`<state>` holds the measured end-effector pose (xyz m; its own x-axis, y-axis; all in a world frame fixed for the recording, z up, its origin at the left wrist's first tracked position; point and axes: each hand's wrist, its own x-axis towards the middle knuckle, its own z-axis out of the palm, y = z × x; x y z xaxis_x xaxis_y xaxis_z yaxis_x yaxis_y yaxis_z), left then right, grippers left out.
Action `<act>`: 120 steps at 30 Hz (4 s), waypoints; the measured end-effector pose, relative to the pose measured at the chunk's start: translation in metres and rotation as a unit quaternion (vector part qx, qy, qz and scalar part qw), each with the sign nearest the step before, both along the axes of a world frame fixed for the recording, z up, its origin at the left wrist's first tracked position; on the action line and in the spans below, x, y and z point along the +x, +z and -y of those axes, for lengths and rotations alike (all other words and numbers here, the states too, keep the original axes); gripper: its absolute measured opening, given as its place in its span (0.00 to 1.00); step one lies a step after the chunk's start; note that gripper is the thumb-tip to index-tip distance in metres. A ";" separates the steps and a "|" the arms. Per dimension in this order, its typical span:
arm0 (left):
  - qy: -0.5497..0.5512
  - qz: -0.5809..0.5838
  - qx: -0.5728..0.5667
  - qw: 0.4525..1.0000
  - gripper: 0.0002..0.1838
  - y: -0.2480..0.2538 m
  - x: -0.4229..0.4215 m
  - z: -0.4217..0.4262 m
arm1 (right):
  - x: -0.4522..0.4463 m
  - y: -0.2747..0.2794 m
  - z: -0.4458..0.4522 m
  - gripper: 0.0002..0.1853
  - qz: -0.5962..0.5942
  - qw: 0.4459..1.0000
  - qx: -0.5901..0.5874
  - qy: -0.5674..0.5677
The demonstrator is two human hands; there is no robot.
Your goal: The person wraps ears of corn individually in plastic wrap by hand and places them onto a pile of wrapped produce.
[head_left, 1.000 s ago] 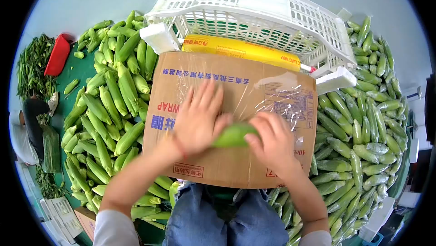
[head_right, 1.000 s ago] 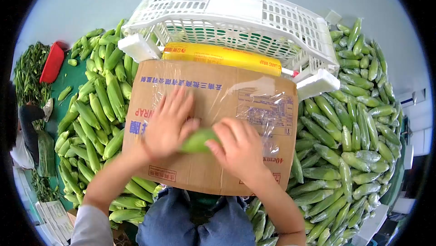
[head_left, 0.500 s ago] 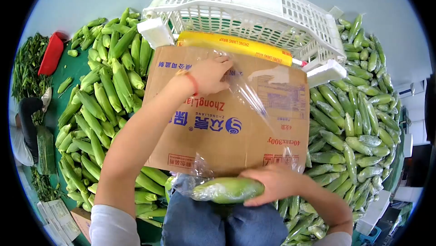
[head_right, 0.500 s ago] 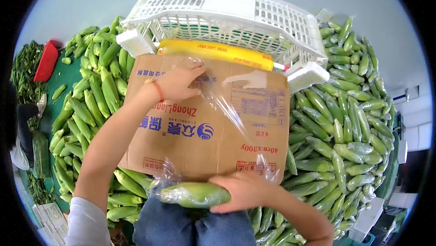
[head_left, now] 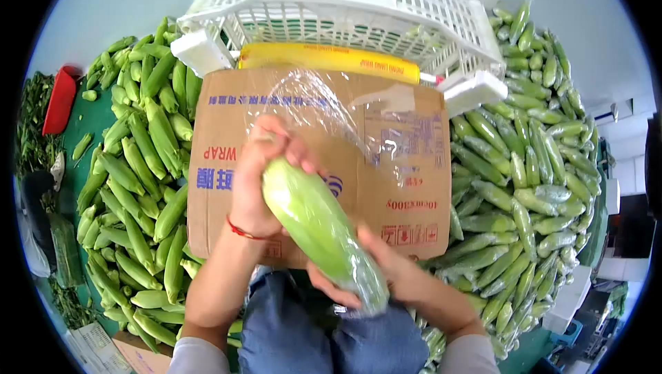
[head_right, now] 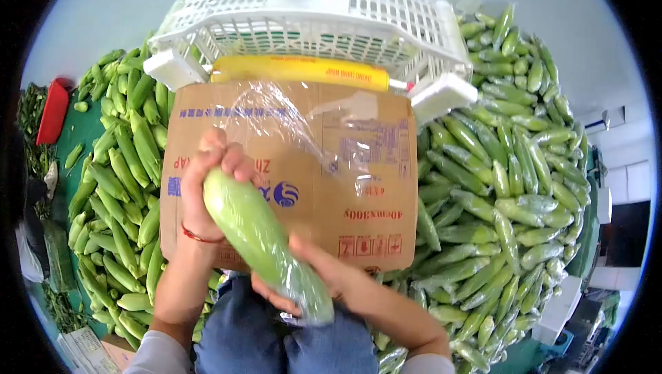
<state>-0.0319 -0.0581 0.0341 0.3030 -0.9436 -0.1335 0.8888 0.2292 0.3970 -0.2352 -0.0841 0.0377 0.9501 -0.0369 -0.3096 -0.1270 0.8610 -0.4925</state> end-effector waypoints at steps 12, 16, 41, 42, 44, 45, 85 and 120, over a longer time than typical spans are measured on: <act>-0.239 0.349 0.252 0.870 0.37 -0.014 -0.040 -0.065 | -0.061 0.030 0.051 0.24 0.114 0.668 -0.563 -0.474; -0.161 0.703 -0.074 0.689 0.33 0.009 -0.069 -0.039 | -0.091 0.012 0.057 0.24 0.160 0.690 -0.263 -0.655; 0.104 0.906 0.000 0.411 0.06 -0.022 0.145 -0.025 | -0.061 -0.065 0.122 0.05 -0.217 0.640 -0.690 -0.258; 0.081 0.907 -0.045 0.410 0.07 -0.011 0.148 -0.053 | -0.071 -0.043 0.106 0.05 -0.242 0.646 -0.678 -0.252; -0.022 0.929 -0.025 0.367 0.07 -0.020 0.141 -0.116 | -0.126 -0.049 0.087 0.04 -0.305 0.648 -0.677 -0.171; -0.014 0.940 -0.055 0.338 0.09 -0.027 0.128 -0.144 | -0.118 -0.032 0.067 0.04 -0.285 0.638 -0.701 -0.143; 0.033 0.916 0.010 0.400 0.17 -0.041 0.022 -0.147 | 0.007 -0.047 0.034 0.21 -0.180 0.359 -0.905 -0.142; -0.002 0.826 -0.098 0.555 0.27 -0.002 0.016 0.007 | -0.068 0.006 0.007 0.38 -0.183 0.869 -0.459 0.020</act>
<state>-0.0157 -0.0654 0.0326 -0.1437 -0.8918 0.4290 -0.6500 0.4119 0.6386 -0.3028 -0.0912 0.0440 0.8000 -0.3976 -0.4494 -0.4415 0.1172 -0.8896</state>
